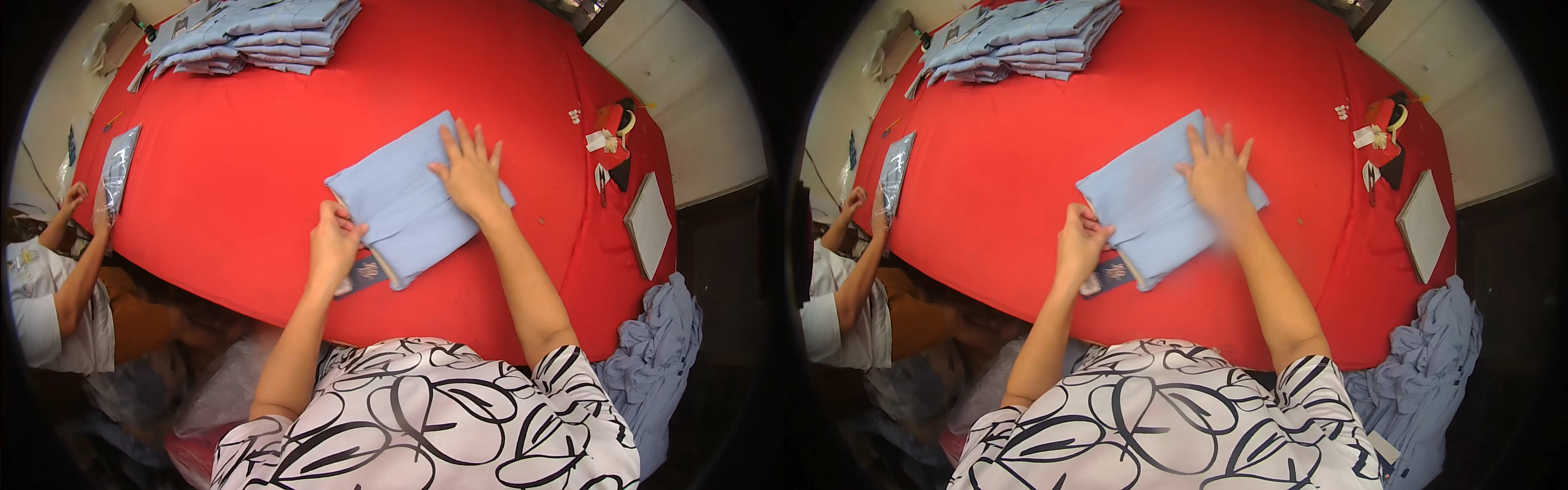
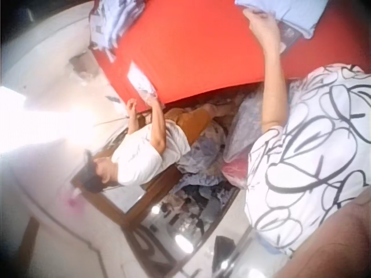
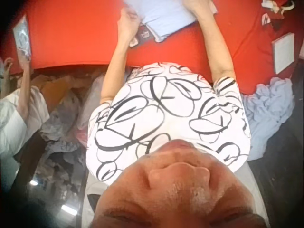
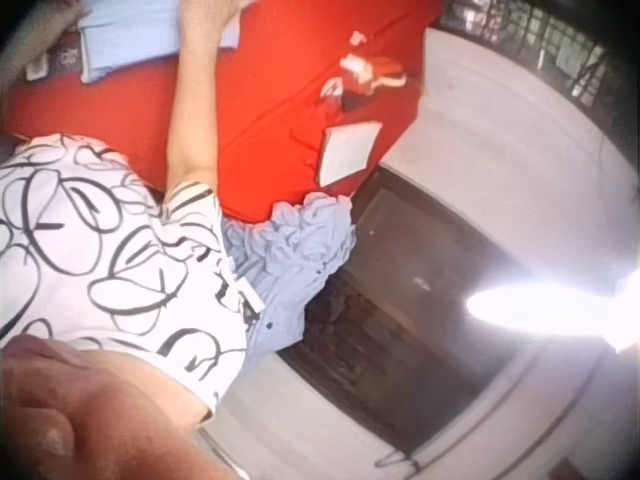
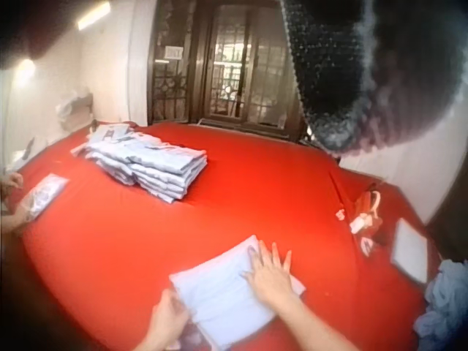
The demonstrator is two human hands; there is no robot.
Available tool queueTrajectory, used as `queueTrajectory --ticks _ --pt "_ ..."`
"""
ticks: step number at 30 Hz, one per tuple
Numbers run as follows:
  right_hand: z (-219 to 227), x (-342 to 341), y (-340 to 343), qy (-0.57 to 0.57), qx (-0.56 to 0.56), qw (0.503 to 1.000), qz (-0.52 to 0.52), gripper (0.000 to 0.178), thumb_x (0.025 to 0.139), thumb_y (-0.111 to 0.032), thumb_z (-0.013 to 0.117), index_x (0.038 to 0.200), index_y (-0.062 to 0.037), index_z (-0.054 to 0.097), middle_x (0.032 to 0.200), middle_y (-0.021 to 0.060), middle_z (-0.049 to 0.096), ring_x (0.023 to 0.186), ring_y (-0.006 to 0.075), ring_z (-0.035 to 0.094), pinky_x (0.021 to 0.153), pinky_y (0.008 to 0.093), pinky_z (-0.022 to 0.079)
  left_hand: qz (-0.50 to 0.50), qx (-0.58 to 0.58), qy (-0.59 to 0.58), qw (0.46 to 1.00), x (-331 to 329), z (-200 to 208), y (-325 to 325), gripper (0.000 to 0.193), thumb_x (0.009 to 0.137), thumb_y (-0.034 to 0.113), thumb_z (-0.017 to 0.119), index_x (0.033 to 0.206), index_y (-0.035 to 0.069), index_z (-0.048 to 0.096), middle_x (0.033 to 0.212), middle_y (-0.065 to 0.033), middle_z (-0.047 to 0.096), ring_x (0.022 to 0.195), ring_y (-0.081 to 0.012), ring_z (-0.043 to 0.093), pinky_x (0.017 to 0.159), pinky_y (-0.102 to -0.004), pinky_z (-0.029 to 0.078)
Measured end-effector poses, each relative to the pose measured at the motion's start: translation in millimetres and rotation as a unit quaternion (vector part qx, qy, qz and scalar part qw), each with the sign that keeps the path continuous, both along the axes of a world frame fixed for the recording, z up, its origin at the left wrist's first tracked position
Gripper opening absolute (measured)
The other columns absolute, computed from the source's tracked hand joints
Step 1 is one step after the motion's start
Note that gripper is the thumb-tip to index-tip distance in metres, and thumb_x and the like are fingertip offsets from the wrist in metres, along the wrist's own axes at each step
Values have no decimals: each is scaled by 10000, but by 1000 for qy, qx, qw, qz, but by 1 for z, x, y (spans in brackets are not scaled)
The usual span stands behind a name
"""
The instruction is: The person folds blue collared shirts on a red table using a cardboard template. The person aligns the shirt, places the template on the back, folds the sleeves and sides over the board, and secures tags and collar stays before moving the finished shirts aside.
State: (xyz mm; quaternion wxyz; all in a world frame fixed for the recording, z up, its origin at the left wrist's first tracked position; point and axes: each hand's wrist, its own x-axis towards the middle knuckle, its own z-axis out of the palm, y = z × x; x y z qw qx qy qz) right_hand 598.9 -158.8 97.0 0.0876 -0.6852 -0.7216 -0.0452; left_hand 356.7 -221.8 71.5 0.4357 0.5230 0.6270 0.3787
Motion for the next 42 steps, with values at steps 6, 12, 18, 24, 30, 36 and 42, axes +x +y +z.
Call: queueTrajectory --ticks 6,12,18,24,30,36,42 --pt "-16 -37 -26 -9 -12 992 127 662 933 -540 565 1487 -197 451 1597 138 296 1483 420 182 1109 744 98 -133 0 -43 990 50 -7 -34 226 898 -17 635 1037 -18 457 837 -141 641 714 -189 706 633 -317 577" --pt "-9 -48 -75 45 41 987 151 665 893 -532 617 1450 -189 498 1565 120 354 1471 409 223 1105 743 129 -41 172 195 965 20 19 -2 291 899 206 698 1038 -9 561 925 -156 660 805 -311 671 703 -416 525" --pt "-19 -47 -103 205 15 957 207 509 915 -357 635 1330 -67 579 1464 162 458 1397 391 356 1148 595 251 -101 143 301 938 12 3 23 429 850 337 760 1031 -15 594 992 -185 662 904 -360 654 757 -454 519" --pt "12 25 -156 226 -19 966 -120 254 915 -201 654 1074 -5 632 1035 149 628 965 319 599 825 419 480 -142 39 332 932 6 18 16 432 809 360 799 873 -15 593 788 -165 652 706 -328 631 645 -434 489" --pt "-19 19 -192 213 -46 956 -195 342 863 -255 732 1026 17 603 944 156 643 816 297 629 729 408 497 -184 69 298 934 5 11 -12 381 813 289 805 842 -16 577 743 -166 632 667 -291 609 616 -415 477" --pt "-21 25 -190 465 -71 854 -221 233 892 -82 703 1016 15 530 896 133 654 745 155 671 660 285 556 -136 -25 139 981 1 16 -25 302 842 176 768 945 -20 563 805 -167 672 683 -268 654 633 -385 511" --pt "-27 16 -204 573 -23 792 -210 133 948 -34 625 1000 12 511 869 114 660 727 135 675 671 252 570 -88 -9 22 996 2 4 -28 340 854 107 746 1078 5 512 800 -156 686 678 -212 666 627 -344 516"
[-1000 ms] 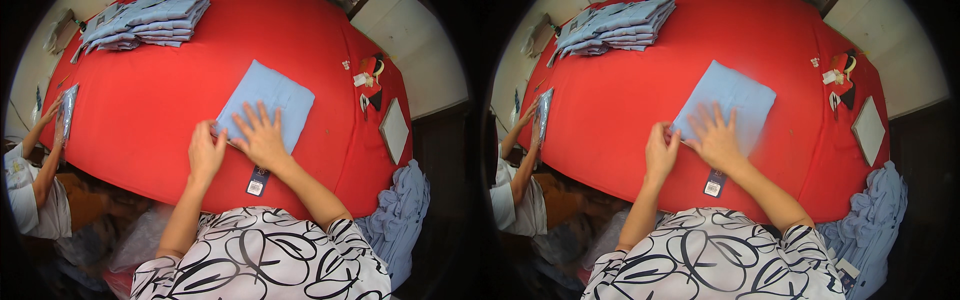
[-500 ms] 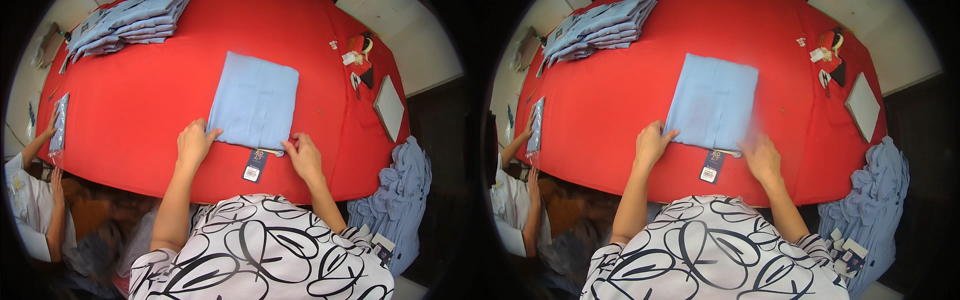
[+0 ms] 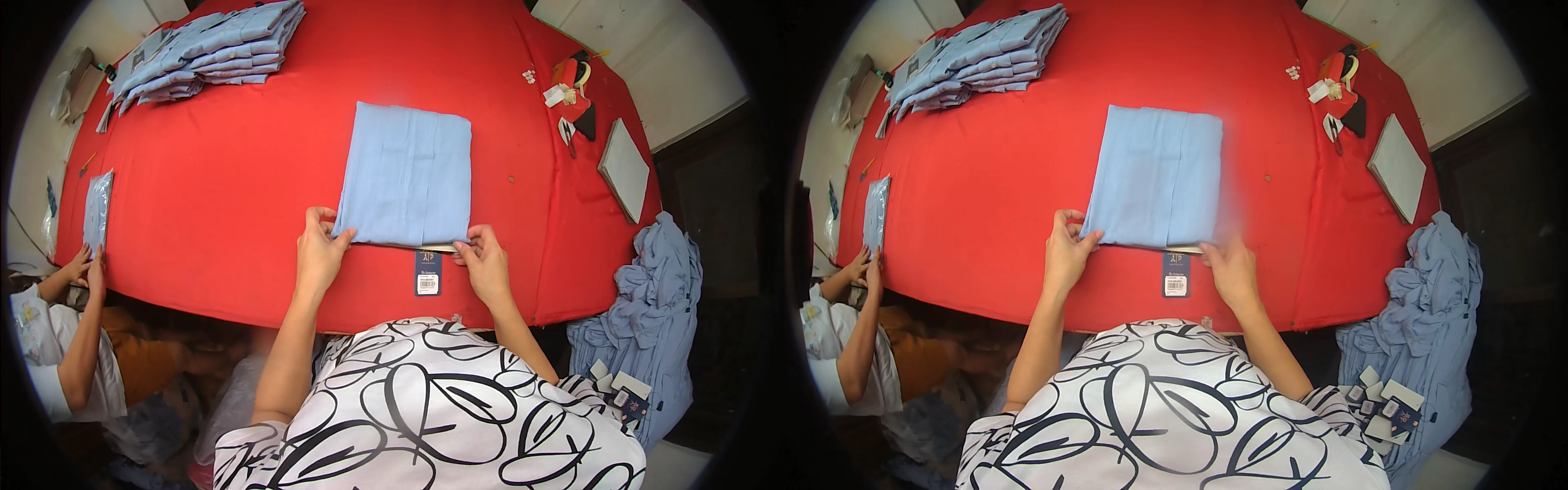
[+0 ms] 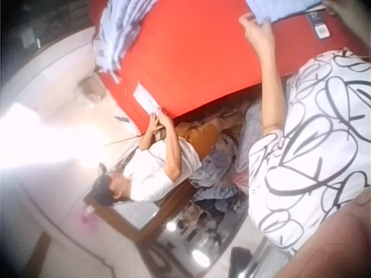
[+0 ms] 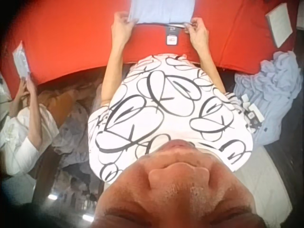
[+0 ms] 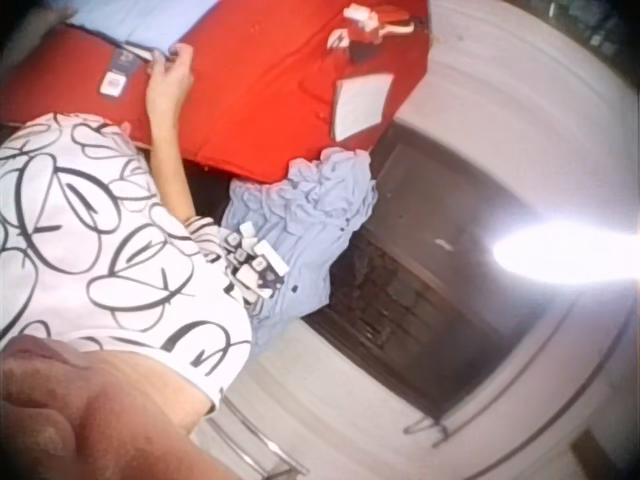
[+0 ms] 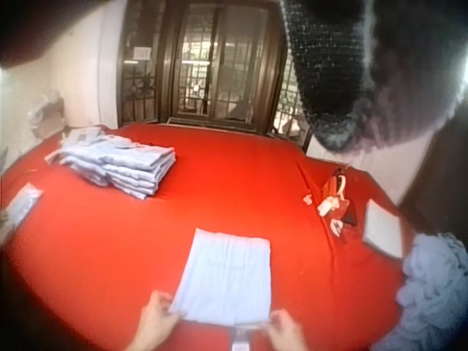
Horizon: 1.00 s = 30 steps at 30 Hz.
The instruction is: The person folds blue collared shirts on a red table using a cardboard template. The person aligns the shirt, places the template on the back, folds the sleeves and sides over the board, and secures tags and collar stays before moving the finished shirts aside.
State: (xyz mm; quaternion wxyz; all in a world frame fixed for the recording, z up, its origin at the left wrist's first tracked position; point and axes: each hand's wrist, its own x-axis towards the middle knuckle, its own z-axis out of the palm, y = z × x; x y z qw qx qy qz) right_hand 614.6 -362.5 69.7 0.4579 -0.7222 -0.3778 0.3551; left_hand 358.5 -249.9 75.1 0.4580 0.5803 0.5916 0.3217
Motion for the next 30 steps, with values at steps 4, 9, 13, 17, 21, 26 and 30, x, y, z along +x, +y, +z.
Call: queueTrajectory --ticks 4,9,13,17,21,26,30 --pt "-2 -1 -5 -15 -6 1000 7 127 958 -57 621 964 22 522 853 84 652 717 126 664 672 248 552 -16 5 7 1000 0 0 -1 311 879 84 711 1091 18 494 795 -151 679 663 -212 673 615 -337 513" --pt "-17 6 -8 -131 0 990 47 132 950 -55 625 889 28 543 851 59 621 696 106 623 676 251 539 -32 13 14 999 -3 -6 1 238 910 73 670 1056 8 494 783 -146 652 632 -210 661 602 -335 515" --pt "-16 7 -5 -28 6 999 20 95 949 -22 597 877 40 596 949 81 608 807 102 615 713 246 535 -68 4 -7 998 -9 6 4 151 939 69 626 1026 -12 533 785 -129 634 664 -177 650 621 -329 525" --pt "42 11 -2 13 8 992 122 161 953 11 547 1016 45 691 1016 77 601 906 123 616 781 249 525 -191 -21 -71 979 -30 38 12 175 938 21 584 1110 -14 595 834 -65 638 819 -127 643 761 -296 530" --pt "126 39 9 73 59 964 249 332 868 63 506 1147 36 685 1072 71 659 934 135 641 858 263 508 -277 0 -257 926 -49 106 26 263 921 -44 568 1180 -55 606 1088 -96 656 996 -144 651 915 -286 521" --pt "183 61 45 89 188 947 245 165 897 -13 620 1053 30 654 919 47 648 821 122 626 753 264 512 -184 118 -218 951 -46 168 46 201 963 40 605 1135 -58 636 923 -93 702 809 -126 683 755 -253 560" --pt "170 58 96 -17 168 970 177 98 924 -57 616 988 6 656 855 17 638 795 110 612 731 272 505 -137 123 -196 963 -23 153 80 180 982 117 611 1048 -44 654 816 -63 701 697 -92 650 656 -226 526"
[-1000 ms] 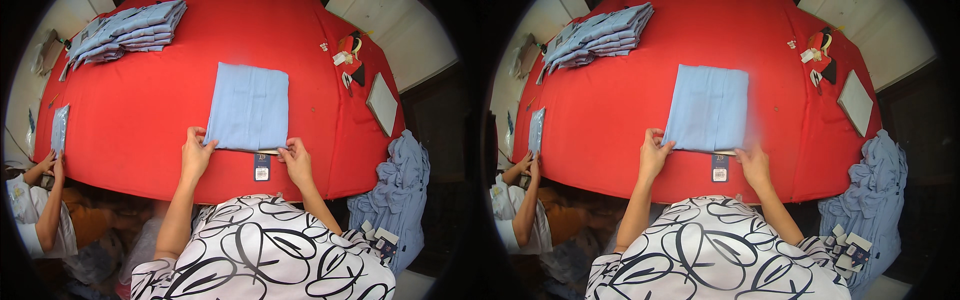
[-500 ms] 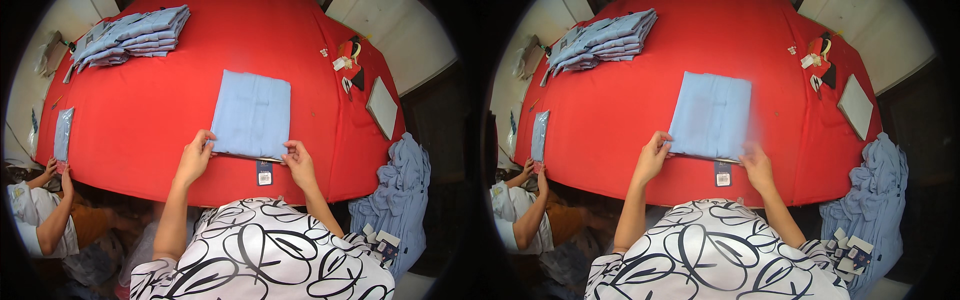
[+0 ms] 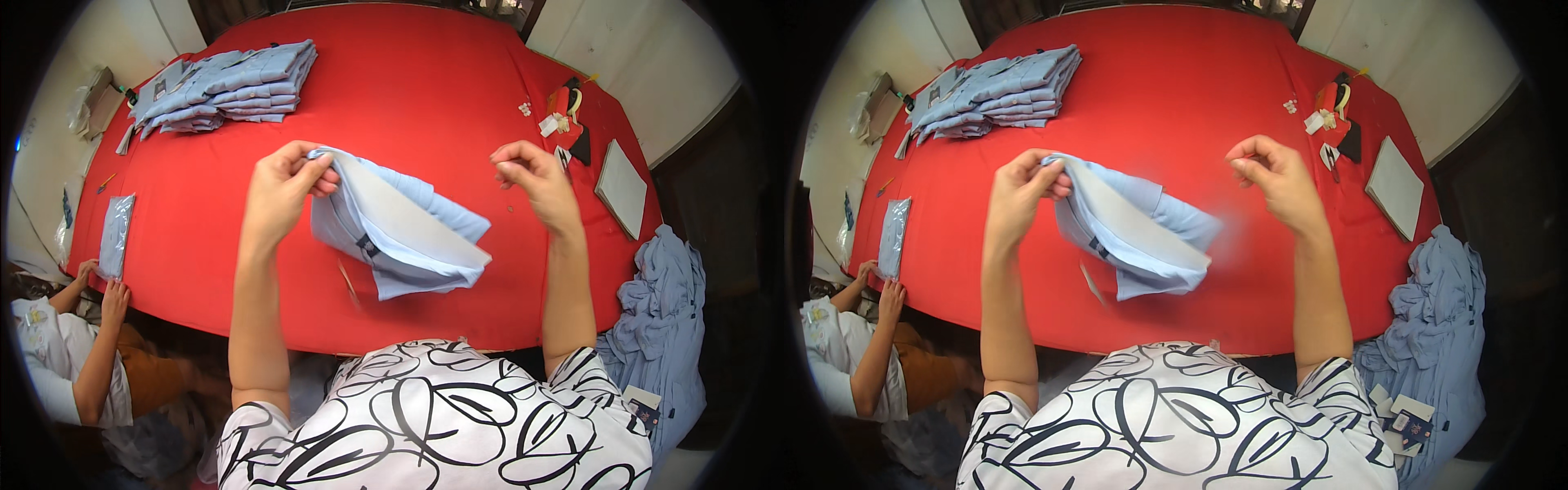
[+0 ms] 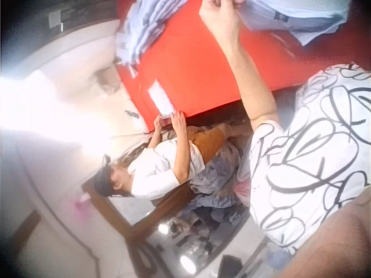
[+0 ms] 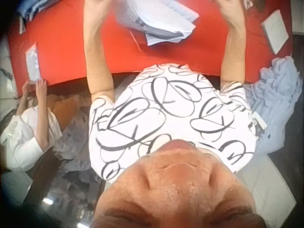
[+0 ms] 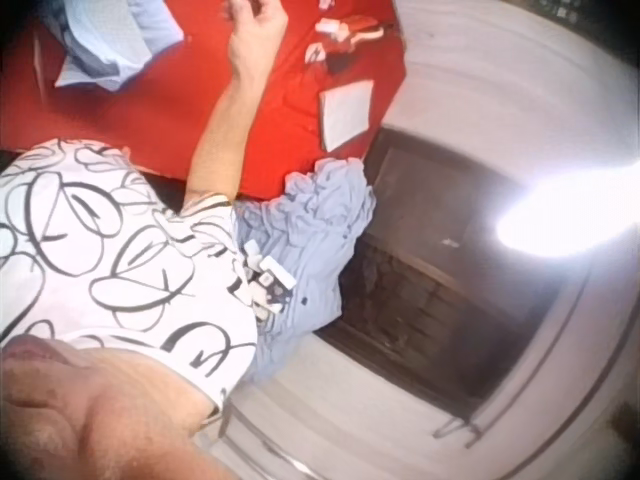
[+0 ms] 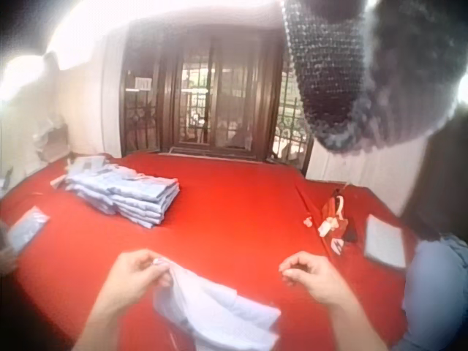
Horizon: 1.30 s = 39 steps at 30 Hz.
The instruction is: The person folds blue collared shirts on a red table using a cardboard template. The person aligns the shirt, places the template on the back, folds the sleeves and sides over the board, and secures tags and collar stays before moving the finished shirts aside.
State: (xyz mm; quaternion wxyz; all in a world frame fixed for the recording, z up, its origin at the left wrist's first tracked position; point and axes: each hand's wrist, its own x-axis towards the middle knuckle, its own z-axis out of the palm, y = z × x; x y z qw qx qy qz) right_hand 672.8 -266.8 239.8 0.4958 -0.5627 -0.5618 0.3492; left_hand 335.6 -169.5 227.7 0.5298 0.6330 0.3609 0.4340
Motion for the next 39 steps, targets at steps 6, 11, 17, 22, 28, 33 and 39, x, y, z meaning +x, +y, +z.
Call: queueTrajectory --ticks 6,11,17,22,28,33,39 --pt "-73 -18 15 229 -92 968 44 901 936 -754 338 1495 -47 343 1424 228 484 1344 323 462 1112 461 370 24 -35 -1 999 24 -26 43 194 980 162 619 1016 -25 652 781 -49 695 664 -81 637 619 -210 503" --pt "-83 -23 49 468 -50 870 146 832 971 -680 376 1493 -32 350 1454 191 467 1347 298 460 1120 440 377 43 -34 42 998 53 -28 95 191 956 153 632 991 -32 663 772 -56 695 633 -79 627 573 -220 486" --pt "-45 1 81 259 -2 962 84 556 938 -92 622 1451 -42 414 1250 120 593 1163 196 567 1021 355 455 124 158 290 936 81 -32 137 325 921 283 656 962 -35 704 885 -146 714 797 -220 677 732 -367 524" --pt "-58 1 120 52 13 997 47 405 921 27 590 1324 10 556 1111 137 656 1023 188 642 931 310 514 65 9 191 979 72 -81 165 488 963 284 589 1265 -97 552 1301 -290 578 1190 -389 584 978 -396 464" --pt "-133 7 168 54 -158 986 2 335 916 15 613 1251 33 602 1105 115 666 997 168 629 880 283 512 52 -10 402 914 60 -108 175 531 985 258 551 1370 -97 466 1329 -302 562 1232 -377 568 1017 -393 447" --pt "-150 -18 180 -11 -76 996 -38 396 912 -101 672 1274 33 581 1148 157 663 1071 194 631 905 308 517 138 -27 307 941 41 -163 171 485 991 270 541 1337 -68 506 1312 -302 573 1214 -409 580 986 -435 474" --pt "-109 -15 165 2 -288 957 39 722 851 -285 762 1414 22 430 1294 222 591 1186 287 606 1008 368 483 146 -125 207 959 38 -177 173 398 1017 233 529 1259 -84 525 1068 -167 658 901 -215 636 792 -376 536"
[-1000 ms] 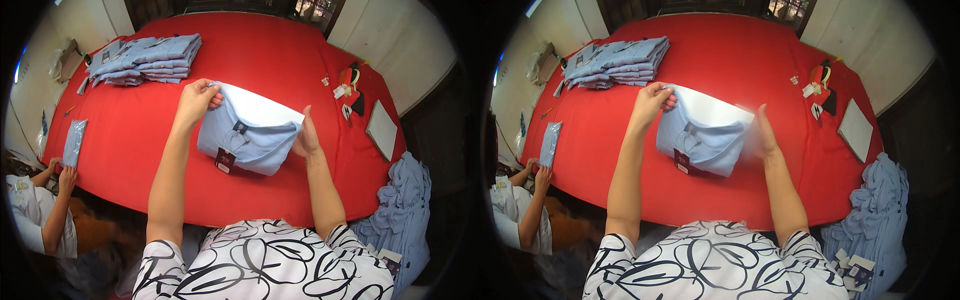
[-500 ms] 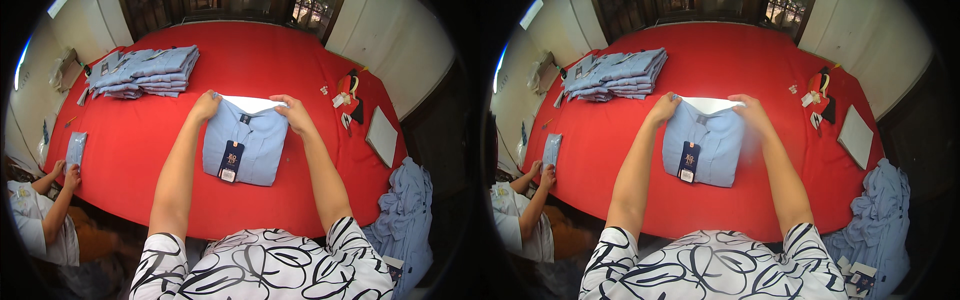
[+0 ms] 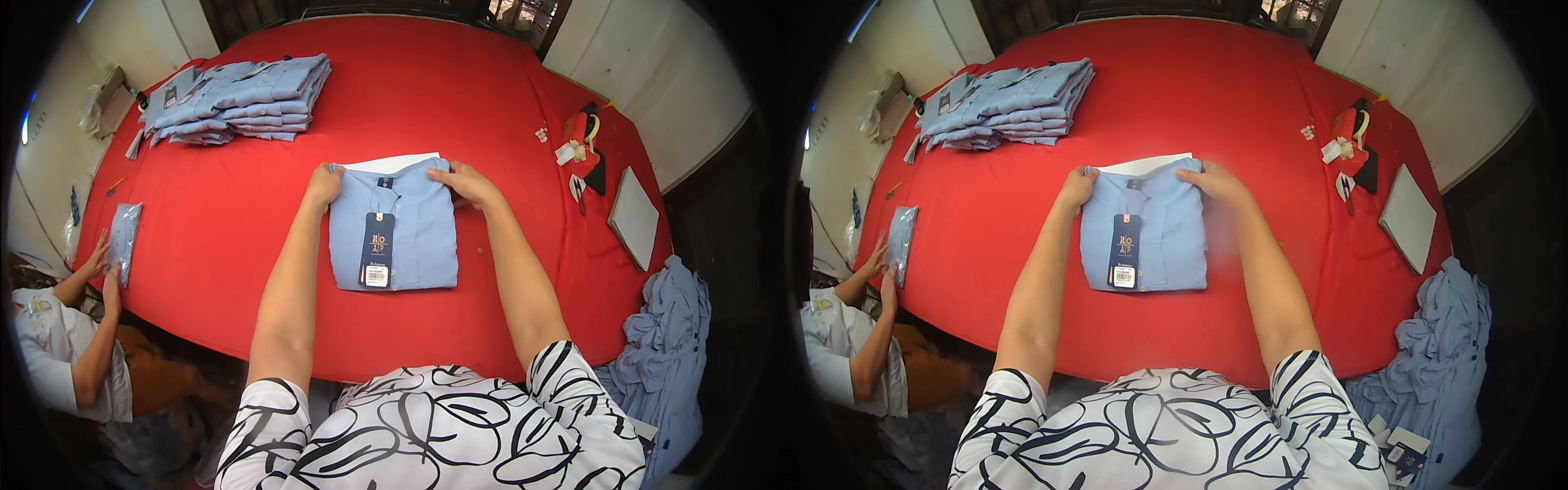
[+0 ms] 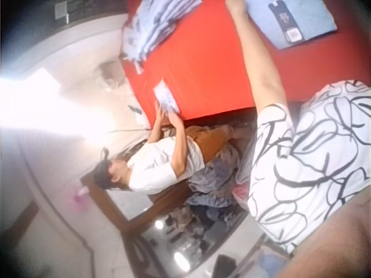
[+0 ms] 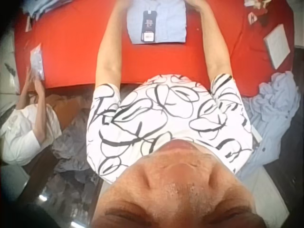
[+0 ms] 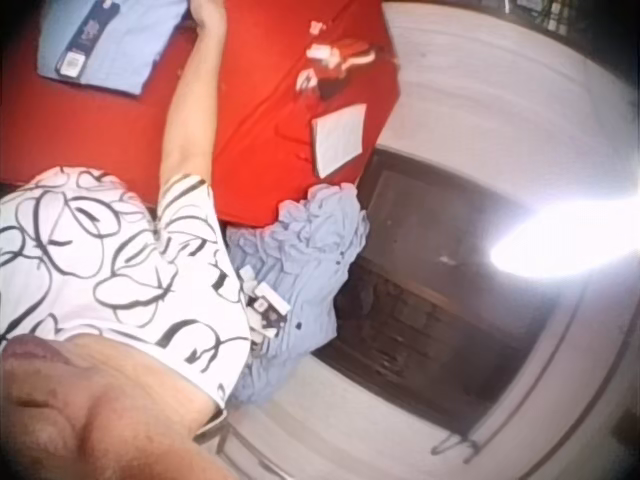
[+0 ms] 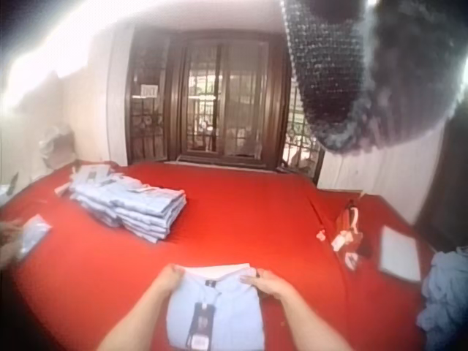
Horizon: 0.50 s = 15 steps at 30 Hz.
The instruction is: The person folds blue collared shirts on a red table using a cardboard template. The person aligns the shirt, places the template on the back, folds the sleeves and sides over the board, and secures tags and collar stays before moving the finished shirts aside.
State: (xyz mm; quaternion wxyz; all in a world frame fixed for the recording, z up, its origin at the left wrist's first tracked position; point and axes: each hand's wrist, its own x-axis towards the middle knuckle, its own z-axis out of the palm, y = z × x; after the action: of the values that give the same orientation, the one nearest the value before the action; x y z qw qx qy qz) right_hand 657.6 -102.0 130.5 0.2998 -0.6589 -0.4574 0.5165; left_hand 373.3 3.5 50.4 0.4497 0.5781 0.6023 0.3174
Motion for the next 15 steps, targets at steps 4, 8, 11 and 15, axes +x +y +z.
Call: queueTrajectory --ticks 4,8,11,15 --pt "-15 -3 -11 62 103 991 66 884 826 -112 753 1531 -11 229 1446 208 467 1381 291 431 1106 387 405 -4 -48 -156 987 5 -6 13 367 1012 218 527 1272 -41 529 1140 -183 647 992 -240 642 817 -400 531" --pt "-16 -8 -9 156 258 951 -64 771 798 67 699 1473 -11 336 1375 144 535 1309 228 489 1084 364 415 -55 47 -343 936 18 62 5 226 1009 196 563 1156 24 566 985 -49 646 923 -122 583 836 -314 488" --pt "34 -16 -24 150 417 894 -75 532 816 60 671 1319 13 502 1214 78 623 1138 187 576 1007 339 448 -169 136 -440 871 -5 132 -22 232 1005 229 605 1146 51 557 1010 -35 647 937 -99 584 894 -291 458" --pt "44 -2 -60 -63 511 857 23 224 813 -8 673 1006 -79 585 1178 84 648 1114 246 591 968 364 462 -321 180 -304 879 -51 160 -95 116 960 84 605 1055 37 560 1143 -130 674 1227 -271 564 1066 -425 410"
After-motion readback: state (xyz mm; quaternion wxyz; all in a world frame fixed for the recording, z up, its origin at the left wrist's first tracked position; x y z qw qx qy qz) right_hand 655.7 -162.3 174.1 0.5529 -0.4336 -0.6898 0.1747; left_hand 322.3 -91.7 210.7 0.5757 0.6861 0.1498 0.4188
